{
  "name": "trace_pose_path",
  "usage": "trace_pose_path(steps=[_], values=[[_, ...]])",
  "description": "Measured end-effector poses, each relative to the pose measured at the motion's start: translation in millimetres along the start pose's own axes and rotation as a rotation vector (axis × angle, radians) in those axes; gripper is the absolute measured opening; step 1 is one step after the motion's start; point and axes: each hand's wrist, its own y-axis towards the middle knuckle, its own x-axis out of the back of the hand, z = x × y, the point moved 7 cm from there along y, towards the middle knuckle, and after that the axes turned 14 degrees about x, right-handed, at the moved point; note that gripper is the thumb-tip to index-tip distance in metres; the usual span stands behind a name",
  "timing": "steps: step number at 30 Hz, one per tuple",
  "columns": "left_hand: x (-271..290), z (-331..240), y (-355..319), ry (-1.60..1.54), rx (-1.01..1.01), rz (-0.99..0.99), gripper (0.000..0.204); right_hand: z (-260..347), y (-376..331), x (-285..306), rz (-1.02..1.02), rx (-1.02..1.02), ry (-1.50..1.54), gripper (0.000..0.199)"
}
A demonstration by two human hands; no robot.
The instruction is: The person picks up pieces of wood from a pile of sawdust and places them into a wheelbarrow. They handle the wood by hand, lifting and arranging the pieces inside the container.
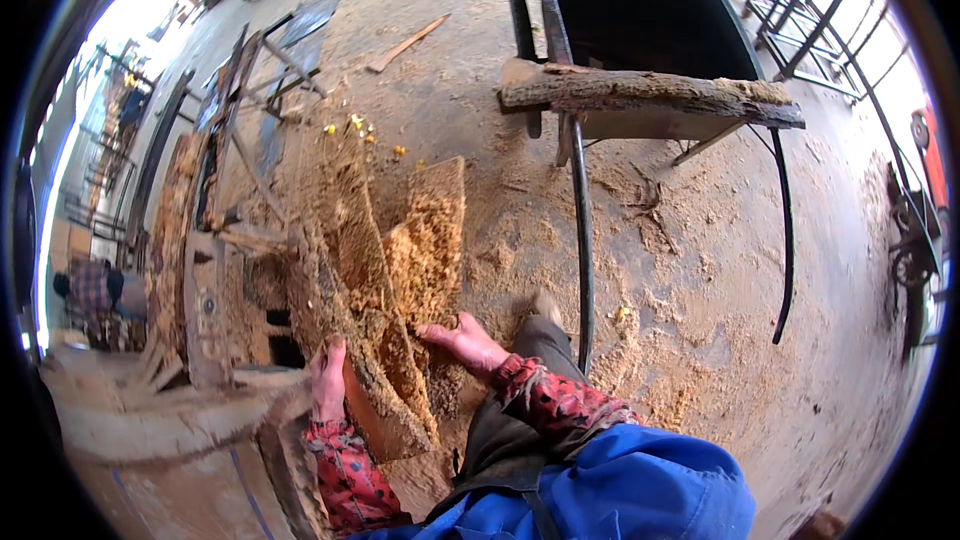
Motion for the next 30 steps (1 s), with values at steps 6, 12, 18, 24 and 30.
trace_pose_path(steps=[6,12,18,24,30], values=[[-143.5,-171.0,104.1,0.158,-0.176,0.326,0.045,137.5,83.6,79.5,-0.122,0.216,0.136,0.030],[-395.7,-377.9,186.4,0.320,-0.318,0.742,0.079,293.5,192.6,267.7,-0.485,0.602,0.244,0.070],[-514.2,-577.4,215.3,0.415,-0.827,0.468,0.101,463.2,275.4,406.8,-0.627,0.966,0.509,0.062],[-446.8,-472.6,312.9,0.879,-0.618,0.549,0.037,418.7,218.0,424.7,-0.840,0.820,-0.082,0.027],[-187.8,-211.6,402.8,0.239,0.299,0.254,0.026,344.8,242.6,355.4,-0.730,0.672,-0.183,0.028]])
